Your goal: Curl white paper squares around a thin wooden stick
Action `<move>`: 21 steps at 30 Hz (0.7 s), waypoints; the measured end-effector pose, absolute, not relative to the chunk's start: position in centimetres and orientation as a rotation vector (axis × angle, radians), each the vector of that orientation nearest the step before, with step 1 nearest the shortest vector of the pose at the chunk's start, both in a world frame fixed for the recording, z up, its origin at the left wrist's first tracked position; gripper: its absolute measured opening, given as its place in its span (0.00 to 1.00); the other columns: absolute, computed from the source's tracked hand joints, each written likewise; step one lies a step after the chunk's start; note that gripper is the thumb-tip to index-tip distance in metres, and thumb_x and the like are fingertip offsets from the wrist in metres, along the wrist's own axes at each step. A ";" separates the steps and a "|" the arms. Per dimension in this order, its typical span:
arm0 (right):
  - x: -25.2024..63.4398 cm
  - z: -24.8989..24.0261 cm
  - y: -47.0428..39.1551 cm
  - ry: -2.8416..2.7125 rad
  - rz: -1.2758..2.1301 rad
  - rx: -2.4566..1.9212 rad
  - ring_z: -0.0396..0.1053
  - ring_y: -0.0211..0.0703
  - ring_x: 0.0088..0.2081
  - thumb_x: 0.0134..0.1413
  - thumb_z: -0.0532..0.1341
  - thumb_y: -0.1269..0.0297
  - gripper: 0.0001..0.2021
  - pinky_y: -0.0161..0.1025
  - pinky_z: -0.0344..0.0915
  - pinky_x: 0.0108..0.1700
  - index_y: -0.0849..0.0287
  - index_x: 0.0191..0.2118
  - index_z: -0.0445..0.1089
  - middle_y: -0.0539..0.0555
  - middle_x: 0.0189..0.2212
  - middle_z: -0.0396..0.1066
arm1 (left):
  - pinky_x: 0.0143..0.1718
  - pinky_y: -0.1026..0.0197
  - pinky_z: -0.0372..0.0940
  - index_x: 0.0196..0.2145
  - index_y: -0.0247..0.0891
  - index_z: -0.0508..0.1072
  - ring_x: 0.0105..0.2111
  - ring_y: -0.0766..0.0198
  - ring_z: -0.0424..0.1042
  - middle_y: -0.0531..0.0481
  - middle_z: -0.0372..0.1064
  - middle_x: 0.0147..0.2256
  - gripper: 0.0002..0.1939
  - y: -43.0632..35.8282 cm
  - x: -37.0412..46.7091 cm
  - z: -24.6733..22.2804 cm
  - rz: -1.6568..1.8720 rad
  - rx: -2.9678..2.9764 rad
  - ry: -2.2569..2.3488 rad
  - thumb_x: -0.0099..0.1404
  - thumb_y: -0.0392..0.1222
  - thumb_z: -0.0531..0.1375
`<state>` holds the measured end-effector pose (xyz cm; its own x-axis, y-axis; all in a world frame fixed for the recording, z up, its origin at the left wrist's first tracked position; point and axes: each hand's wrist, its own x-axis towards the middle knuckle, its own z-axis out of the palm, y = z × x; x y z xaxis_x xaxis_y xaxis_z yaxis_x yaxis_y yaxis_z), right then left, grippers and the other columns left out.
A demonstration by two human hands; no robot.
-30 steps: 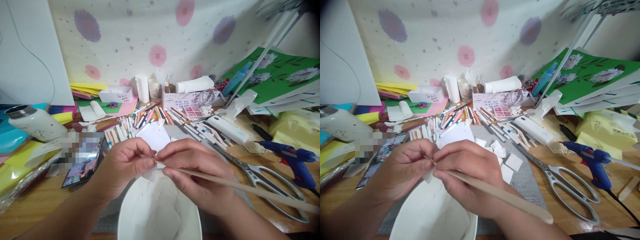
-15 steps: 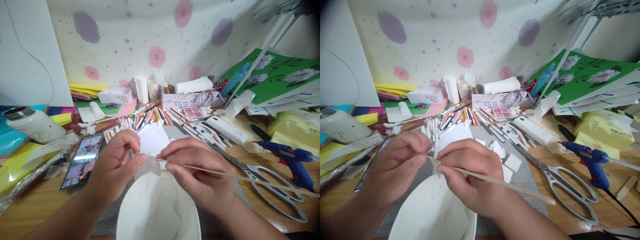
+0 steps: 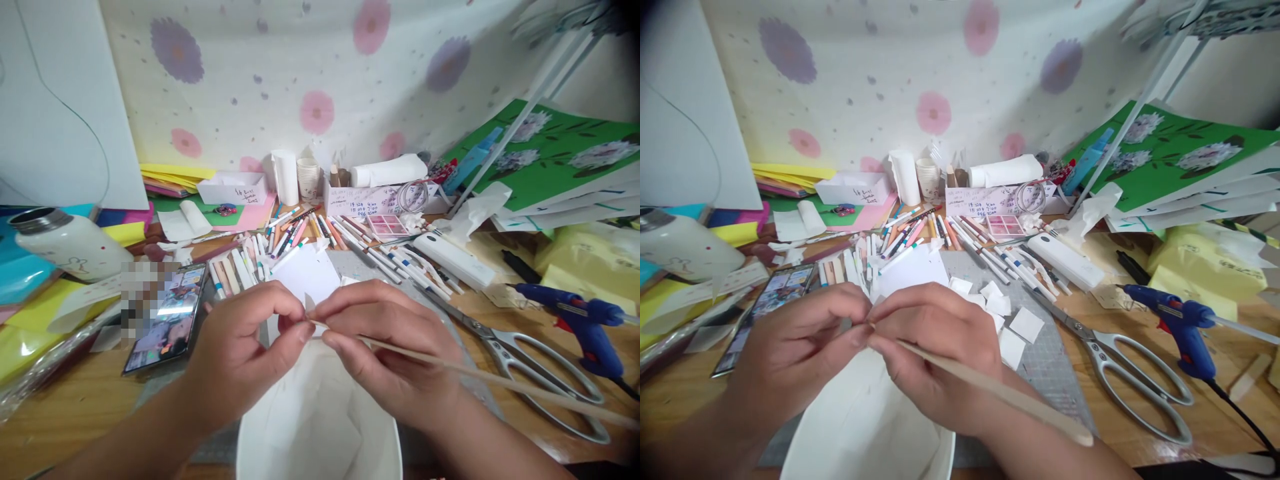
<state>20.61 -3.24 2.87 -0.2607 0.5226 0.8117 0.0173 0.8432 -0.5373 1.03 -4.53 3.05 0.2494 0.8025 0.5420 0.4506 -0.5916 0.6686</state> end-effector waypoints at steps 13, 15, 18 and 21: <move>21.9 2.7 -3.9 -1.502 0.611 -0.550 0.81 0.44 0.35 0.54 0.70 0.75 0.06 0.40 0.78 0.38 0.56 0.32 0.80 0.54 0.30 0.83 | 0.27 0.62 0.60 0.26 0.40 0.73 0.25 0.64 0.65 0.54 0.67 0.23 0.09 -3.8 -0.7 2.2 1.240 1.832 1.086 0.65 0.38 0.62; 22.5 2.9 -4.4 -1.514 0.624 -0.565 0.81 0.43 0.36 0.54 0.70 0.73 0.04 0.40 0.78 0.39 0.57 0.32 0.80 0.54 0.31 0.83 | 0.28 0.62 0.61 0.25 0.40 0.72 0.25 0.64 0.64 0.55 0.65 0.23 0.10 -4.1 -1.3 2.1 1.261 1.814 1.088 0.65 0.40 0.61; 23.6 3.1 -5.0 -1.541 0.629 -0.599 0.81 0.43 0.36 0.55 0.70 0.71 0.04 0.40 0.77 0.39 0.57 0.31 0.79 0.54 0.31 0.82 | 0.29 0.61 0.62 0.26 0.41 0.71 0.26 0.62 0.66 0.54 0.67 0.24 0.10 -5.7 -2.0 2.3 1.239 1.962 1.222 0.66 0.42 0.59; 24.2 2.9 -5.5 -1.604 0.680 -0.666 0.80 0.44 0.36 0.57 0.69 0.67 0.05 0.41 0.77 0.40 0.59 0.30 0.78 0.56 0.31 0.82 | 0.28 0.61 0.62 0.25 0.40 0.71 0.25 0.62 0.68 0.53 0.68 0.23 0.11 -7.8 -2.3 2.7 1.135 2.121 1.336 0.66 0.43 0.58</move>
<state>24.24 -5.52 2.93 -0.1252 0.7452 0.6550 0.0472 0.6639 -0.7463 -2.27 -7.81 2.69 0.2187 0.8772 0.4274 0.5640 -0.4711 0.6782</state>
